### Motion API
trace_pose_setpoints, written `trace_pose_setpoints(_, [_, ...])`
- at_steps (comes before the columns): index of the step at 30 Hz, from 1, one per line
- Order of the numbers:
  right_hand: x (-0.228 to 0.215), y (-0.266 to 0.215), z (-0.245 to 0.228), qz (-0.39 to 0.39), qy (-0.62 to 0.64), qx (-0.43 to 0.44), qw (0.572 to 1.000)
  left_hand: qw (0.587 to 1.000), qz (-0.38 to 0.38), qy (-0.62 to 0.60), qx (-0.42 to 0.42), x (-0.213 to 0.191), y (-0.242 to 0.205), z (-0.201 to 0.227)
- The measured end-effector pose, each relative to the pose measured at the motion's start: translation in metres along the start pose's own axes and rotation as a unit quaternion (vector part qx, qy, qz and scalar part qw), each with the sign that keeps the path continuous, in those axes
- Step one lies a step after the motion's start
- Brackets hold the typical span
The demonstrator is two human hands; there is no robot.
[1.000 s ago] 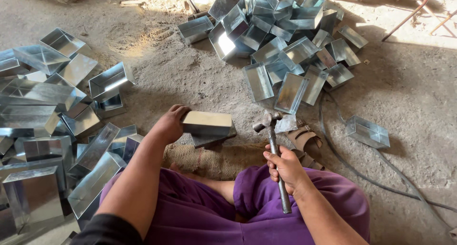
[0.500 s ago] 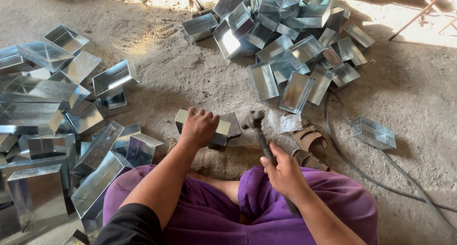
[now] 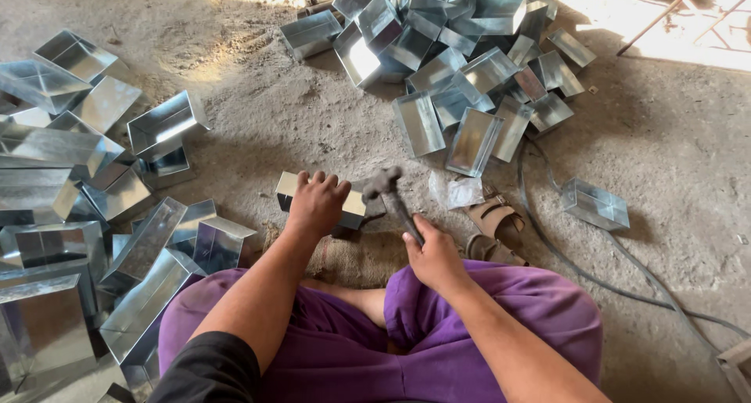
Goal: The person sits on the floor and repeatedly hammers small rectangular metal boxes placed on a wooden block. They pick up each box, position it, strike it with a hammer, and then toss it aside to a growing pile.
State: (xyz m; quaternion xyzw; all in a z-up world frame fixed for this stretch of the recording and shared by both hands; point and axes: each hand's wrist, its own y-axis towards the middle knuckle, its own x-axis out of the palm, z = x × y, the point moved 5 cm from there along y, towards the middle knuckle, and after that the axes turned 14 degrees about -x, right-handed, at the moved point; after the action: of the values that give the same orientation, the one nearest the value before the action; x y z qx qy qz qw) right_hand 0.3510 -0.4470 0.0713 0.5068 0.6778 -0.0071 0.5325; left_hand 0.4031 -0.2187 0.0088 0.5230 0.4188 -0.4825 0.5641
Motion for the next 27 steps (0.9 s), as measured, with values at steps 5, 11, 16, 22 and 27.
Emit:
trace_pose_setpoints(5, [-0.02,-0.002,0.02,-0.03,0.112,0.189,0.975,0.996,-0.009,-0.082,-0.022,-0.016,0.005,-0.002])
trace_pose_setpoints(11, [-0.109,0.043,-0.04,0.156,0.118,-0.081,0.977,0.906,0.004,-0.385,-0.177,-0.002,0.01,-0.015])
trace_pose_setpoints(16, [-0.133,0.062,-0.062,0.286,0.155,-0.133,0.936,0.898,-0.083,-0.376,-0.212,0.03,0.004,-0.02])
trace_pose_setpoints(22, [-0.029,0.088,-0.048,0.032,0.114,-0.067,0.991,0.903,-0.054,-0.375,-0.203,0.04,0.009,-0.022])
trace_pose_setpoints(27, [-0.026,0.092,-0.03,-0.028,0.075,0.044,0.996,0.903,-0.07,-0.371,-0.205,0.033,0.006,-0.017])
